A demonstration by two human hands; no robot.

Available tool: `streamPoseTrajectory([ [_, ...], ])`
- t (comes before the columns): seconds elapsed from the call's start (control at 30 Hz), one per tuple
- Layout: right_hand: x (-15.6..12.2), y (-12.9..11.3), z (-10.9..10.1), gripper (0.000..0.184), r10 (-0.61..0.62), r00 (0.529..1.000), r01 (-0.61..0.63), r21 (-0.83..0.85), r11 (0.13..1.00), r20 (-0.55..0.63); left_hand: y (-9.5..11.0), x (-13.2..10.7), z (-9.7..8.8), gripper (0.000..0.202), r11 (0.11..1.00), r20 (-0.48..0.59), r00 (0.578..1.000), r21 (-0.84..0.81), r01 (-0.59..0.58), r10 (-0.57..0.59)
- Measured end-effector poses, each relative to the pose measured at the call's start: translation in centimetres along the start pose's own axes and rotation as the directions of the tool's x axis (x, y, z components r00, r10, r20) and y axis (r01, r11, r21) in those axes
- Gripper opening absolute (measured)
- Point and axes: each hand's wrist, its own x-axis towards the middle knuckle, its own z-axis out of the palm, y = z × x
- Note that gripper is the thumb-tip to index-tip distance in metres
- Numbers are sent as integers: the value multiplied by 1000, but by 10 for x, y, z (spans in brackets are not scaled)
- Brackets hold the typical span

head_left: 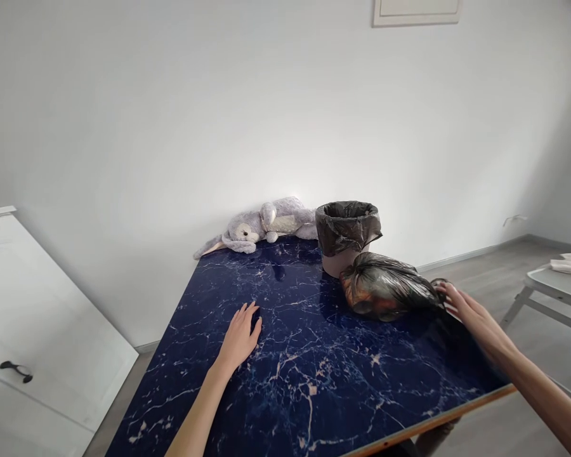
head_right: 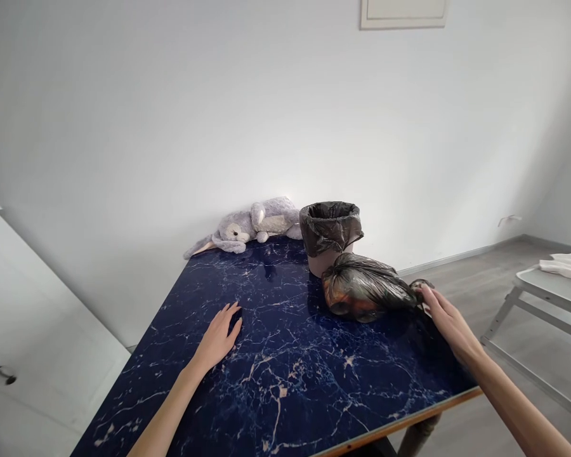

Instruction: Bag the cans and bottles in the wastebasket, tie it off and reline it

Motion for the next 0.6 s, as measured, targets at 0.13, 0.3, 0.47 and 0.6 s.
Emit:
streamPoseTrajectory([
  [0.13,-6,15,15,62,86,983,-113,158,981,165,-2,0,2,51,1000,-17,1000,0,-14,14],
  [0.3,-30,1,35,65,-93,951,67,96,993,294,-4,1,5,51,1000,-37,999,-4,-27,27],
  [0.47,-67,-40,77,65,-296,834,290,88,953,466,-4,1,5,48,999,-79,996,-14,-50,49],
  [0.6,-96,-78,130,61,-475,742,477,125,870,474,-1,2,4,42,998,-148,987,-20,-61,57],
])
